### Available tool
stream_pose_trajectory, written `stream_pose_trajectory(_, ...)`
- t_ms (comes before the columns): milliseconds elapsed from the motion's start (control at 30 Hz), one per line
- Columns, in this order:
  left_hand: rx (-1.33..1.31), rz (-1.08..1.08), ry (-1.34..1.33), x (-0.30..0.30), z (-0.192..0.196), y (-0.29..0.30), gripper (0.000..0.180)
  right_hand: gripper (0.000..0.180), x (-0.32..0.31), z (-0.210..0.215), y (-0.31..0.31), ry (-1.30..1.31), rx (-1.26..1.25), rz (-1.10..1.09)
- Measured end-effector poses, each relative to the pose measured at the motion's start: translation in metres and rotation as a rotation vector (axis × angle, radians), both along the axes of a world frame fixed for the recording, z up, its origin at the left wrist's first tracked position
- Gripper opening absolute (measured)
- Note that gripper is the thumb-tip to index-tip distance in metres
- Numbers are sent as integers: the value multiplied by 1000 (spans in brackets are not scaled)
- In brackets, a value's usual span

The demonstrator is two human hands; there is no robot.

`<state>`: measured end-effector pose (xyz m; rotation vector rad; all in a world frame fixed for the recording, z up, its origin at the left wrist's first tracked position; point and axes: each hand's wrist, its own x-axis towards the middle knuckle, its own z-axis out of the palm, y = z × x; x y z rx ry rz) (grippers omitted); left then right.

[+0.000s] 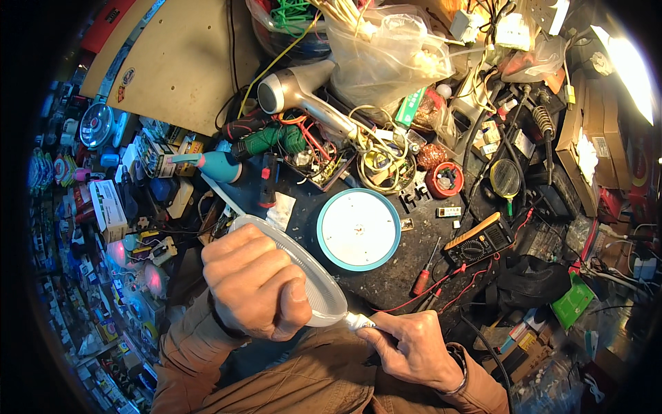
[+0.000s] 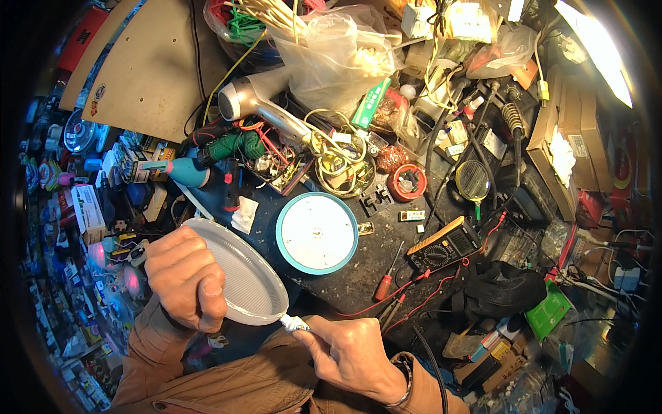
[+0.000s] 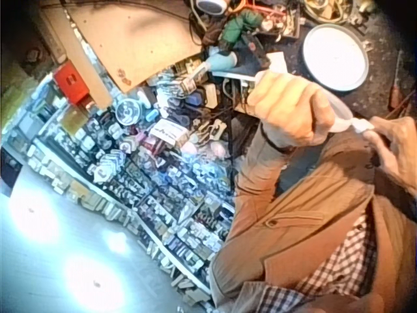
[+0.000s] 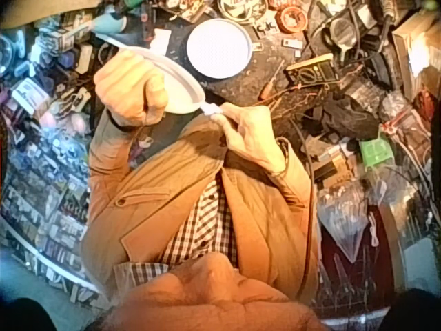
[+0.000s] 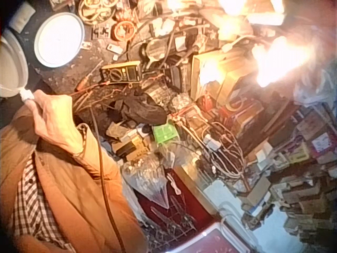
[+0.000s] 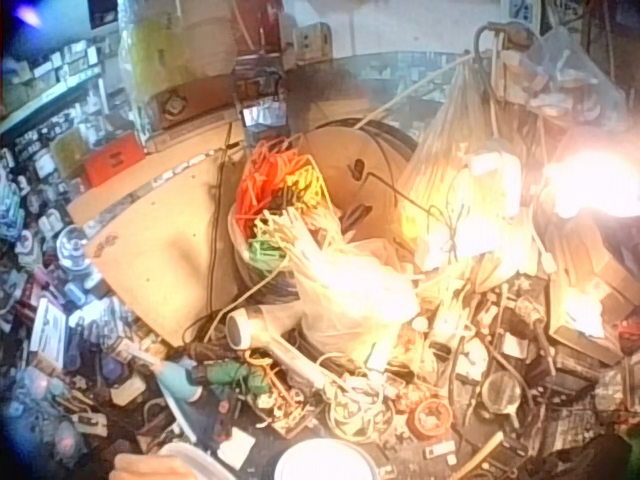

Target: The person uses a screwdriver to remove screws from a circular white and blue plastic cover on a cluttered workbench. After removing the screws, the person picks up a translucent plastic fan blade and applies a white paste from a tube to its edge, then sets the blade down.

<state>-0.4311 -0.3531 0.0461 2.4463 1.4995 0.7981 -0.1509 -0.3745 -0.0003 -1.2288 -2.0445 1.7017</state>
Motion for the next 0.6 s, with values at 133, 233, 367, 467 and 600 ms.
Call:
stream_pose_trajectory(133, 49, 14, 0, 8, -6, 1, 29, 13, 0, -1, -1, 27, 5, -17)
stream_pose_trajectory(233, 41, -11, 24, 7, -6, 0, 29, 13, 0, -1, -2, 25, 1, -23)
stream_pose_trajectory(367, 53, -21, 41, 9, -9, 1, 27, 13, 1, -1, -1, 17, 3, -17)
stream_pose_trajectory(467, 72, -45, 55, 10, -12, 2, 26, 13, 0, -1, 0, 13, 6, -7)
stream_pose_trajectory(600, 78, -66, 66, 11, -15, 2, 26, 13, 0, 0, 1, -8, 16, 12)
